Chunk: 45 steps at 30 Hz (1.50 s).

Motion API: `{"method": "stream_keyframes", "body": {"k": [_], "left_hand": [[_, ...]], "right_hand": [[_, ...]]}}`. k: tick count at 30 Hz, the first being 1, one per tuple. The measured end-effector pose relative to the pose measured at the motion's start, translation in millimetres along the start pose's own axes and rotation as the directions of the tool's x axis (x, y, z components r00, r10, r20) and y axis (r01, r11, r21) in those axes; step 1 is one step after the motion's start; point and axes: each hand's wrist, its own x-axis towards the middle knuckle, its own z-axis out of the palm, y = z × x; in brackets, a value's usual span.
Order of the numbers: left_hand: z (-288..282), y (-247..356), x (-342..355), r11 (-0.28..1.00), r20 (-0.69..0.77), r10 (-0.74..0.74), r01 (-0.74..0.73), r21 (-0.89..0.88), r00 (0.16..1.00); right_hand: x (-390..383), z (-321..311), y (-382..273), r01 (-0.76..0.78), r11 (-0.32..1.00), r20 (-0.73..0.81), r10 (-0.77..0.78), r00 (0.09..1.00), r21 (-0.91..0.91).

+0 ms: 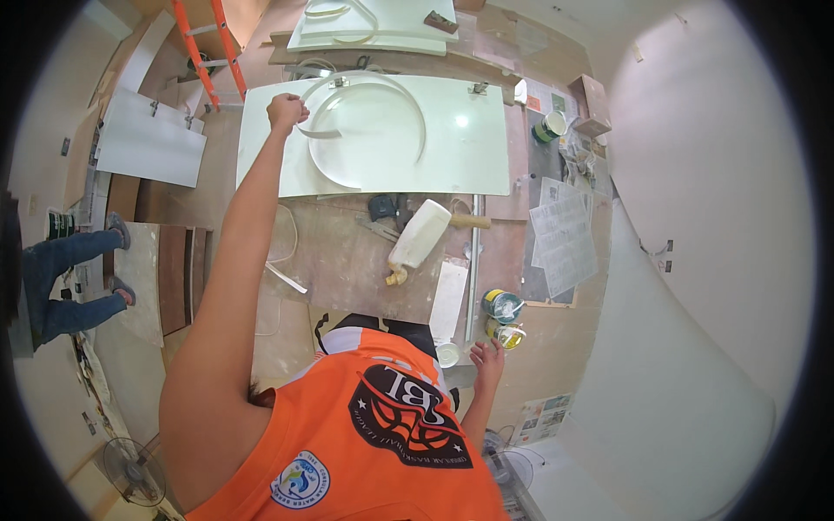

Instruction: The person applies a white adhesive from a plastic bottle onto the edges of a wooden board and a flexible white strip. The person holds the board and strip, squeezing the bottle to dispense the glue along the seams. Other workers are visible in the background.

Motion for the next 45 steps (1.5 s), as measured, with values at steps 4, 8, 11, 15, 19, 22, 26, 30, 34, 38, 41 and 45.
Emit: {"method": "stream_keyframes", "body": {"k": [4,8,11,15,19,22,26,30,34,38,41,45], "left_hand": [[-27,54,-43,0.995,0.192,0.101,-0.096,-0.037,0.976],[-64,64,-114,0.963,0.221,0.201,-0.150,-0.224,0.954],[-87,69,-181,0.920,0.269,0.276,-0.172,-0.353,0.923],[-123,70,-255,0.937,0.514,0.268,-0.096,-0.336,0.815],[-168,75,-320,0.947,0.543,0.168,0.018,-0.321,0.823],[-208,64,-364,0.862,0.496,0.212,0.078,-0.501,0.842],[-291,23,-421,0.625,0.316,0.463,-0.052,-0.779,0.828],[-364,13,-525,0.863,-0.358,0.302,-0.413,-0.291,0.884],[-422,57,-624,0.949,-0.439,0.285,-0.188,0.252,0.852],[-420,43,-713,0.925,-0.688,0.342,-0.101,0.366,0.641],[-420,43,-724,0.925,-0.755,0.379,-0.185,0.333,0.536],[-453,5,-772,0.949,-0.812,0.278,-0.281,0.147,0.513]], "right_hand": [[20,17,-17,0.147,0.986,0.022,-0.146,0.989,-0.078],[36,74,-82,0.420,0.883,0.225,-0.374,0.900,-0.211],[17,149,-148,0.618,0.779,0.422,-0.529,0.736,-0.102],[-16,216,-226,0.656,0.747,0.536,-0.600,0.594,0.108],[11,209,-288,0.806,0.577,0.447,-0.760,0.471,0.132],[-5,209,-314,0.842,0.508,0.499,-0.786,0.365,0.184],[8,212,-296,0.703,0.678,0.602,-0.658,0.452,0.213],[138,229,-181,0.725,0.683,0.527,-0.586,0.616,-0.087],[219,258,-60,0.650,0.641,0.525,-0.418,0.741,-0.408],[171,296,-32,0.481,0.491,0.324,-0.373,0.869,-0.726],[208,312,-21,0.395,0.880,0.410,-0.270,0.872,-0.262],[169,317,-3,0.315,0.943,0.475,-0.230,0.850,-0.108]]}}
